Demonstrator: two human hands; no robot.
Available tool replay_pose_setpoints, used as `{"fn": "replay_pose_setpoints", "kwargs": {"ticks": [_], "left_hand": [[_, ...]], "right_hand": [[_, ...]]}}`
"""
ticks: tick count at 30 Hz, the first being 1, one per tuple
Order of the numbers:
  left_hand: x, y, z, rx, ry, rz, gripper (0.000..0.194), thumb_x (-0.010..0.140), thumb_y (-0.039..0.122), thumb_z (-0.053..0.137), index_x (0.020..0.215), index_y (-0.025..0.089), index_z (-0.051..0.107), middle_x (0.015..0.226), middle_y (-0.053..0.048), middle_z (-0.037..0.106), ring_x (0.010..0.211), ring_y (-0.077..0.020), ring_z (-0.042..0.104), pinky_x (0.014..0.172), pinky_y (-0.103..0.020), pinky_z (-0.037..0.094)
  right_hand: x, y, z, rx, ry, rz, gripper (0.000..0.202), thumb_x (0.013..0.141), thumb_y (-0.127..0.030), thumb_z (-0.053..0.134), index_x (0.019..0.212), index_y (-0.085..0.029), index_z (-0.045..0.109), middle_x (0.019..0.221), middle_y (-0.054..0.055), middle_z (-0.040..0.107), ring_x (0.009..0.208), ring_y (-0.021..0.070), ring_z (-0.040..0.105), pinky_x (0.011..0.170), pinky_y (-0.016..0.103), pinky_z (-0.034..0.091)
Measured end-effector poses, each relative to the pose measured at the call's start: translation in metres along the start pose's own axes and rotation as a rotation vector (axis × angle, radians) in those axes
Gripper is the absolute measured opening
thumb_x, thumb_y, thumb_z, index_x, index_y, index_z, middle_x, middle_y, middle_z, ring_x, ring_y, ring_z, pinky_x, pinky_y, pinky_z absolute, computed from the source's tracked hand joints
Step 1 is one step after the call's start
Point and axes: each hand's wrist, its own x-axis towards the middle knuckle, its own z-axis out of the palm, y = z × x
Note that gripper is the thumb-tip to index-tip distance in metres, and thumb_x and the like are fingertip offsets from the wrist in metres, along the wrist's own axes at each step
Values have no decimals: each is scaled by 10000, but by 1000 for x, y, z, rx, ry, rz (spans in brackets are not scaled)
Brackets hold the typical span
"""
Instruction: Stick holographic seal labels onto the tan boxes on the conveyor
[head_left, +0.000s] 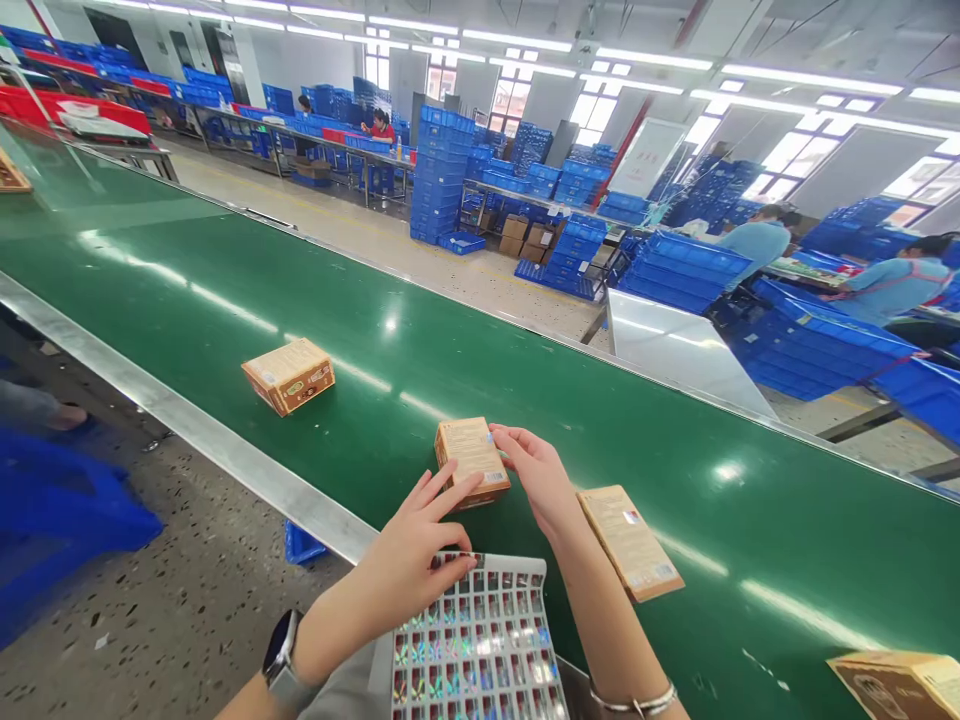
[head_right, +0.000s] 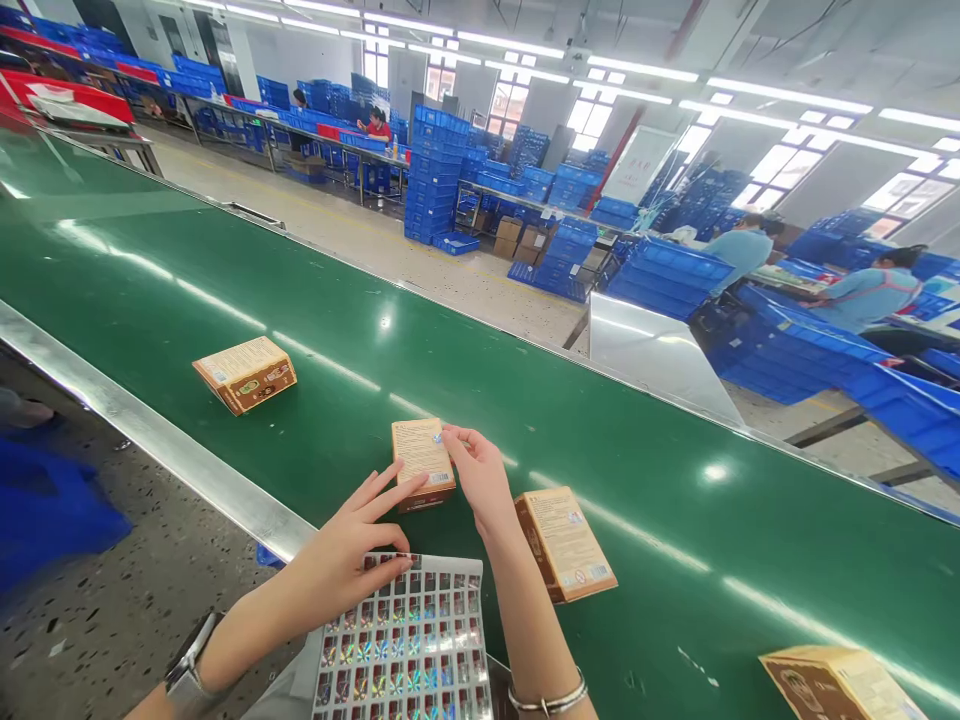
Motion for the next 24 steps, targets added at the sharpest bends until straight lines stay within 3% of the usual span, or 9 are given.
{"fn": "replay_pose_setpoints", "kwargs": {"ticks": [4, 12, 18, 24], "left_hand": [[5, 13, -2, -20, -49, -26, 113, 853, 108, 704, 789, 197, 732, 1568, -34, 429, 1505, -349, 257, 1172, -585, 370], [12, 30, 2, -36, -79, -15, 100, 860, 126, 709, 792, 195, 732, 1560, -42, 437, 1480, -352, 320, 1166, -588, 374], [15, 39, 6, -18, -118, 6, 91, 854, 128, 716, 796, 195, 738, 1560, -41, 436, 1479, -343, 325, 1169, -588, 364], [16, 40, 13, -41, -140, 54, 127, 874, 135, 682, 770, 197, 720, 1557, -46, 443, 1487, -325, 312, 1173, -577, 351]], "right_hand": [[1, 5, -5, -22, 10, 11, 421, 641, -561, 734, 811, -175, 737, 852, 87, 779, 797, 254, 712, 675, 342, 551], [-12, 9, -14, -173, 134, -55, 399, 672, -583, 669, 760, -195, 692, 906, 105, 779, 827, 276, 709, 700, 367, 546], [-24, 10, -17, -354, 254, -105, 267, 744, -513, 619, 735, -247, 601, 725, 65, 715, 676, 258, 669, 609, 357, 514], [-22, 3, -33, -511, 407, -179, 338, 755, -489, 590, 963, -226, 553, 765, 53, 711, 592, 231, 642, 604, 361, 505]]}}
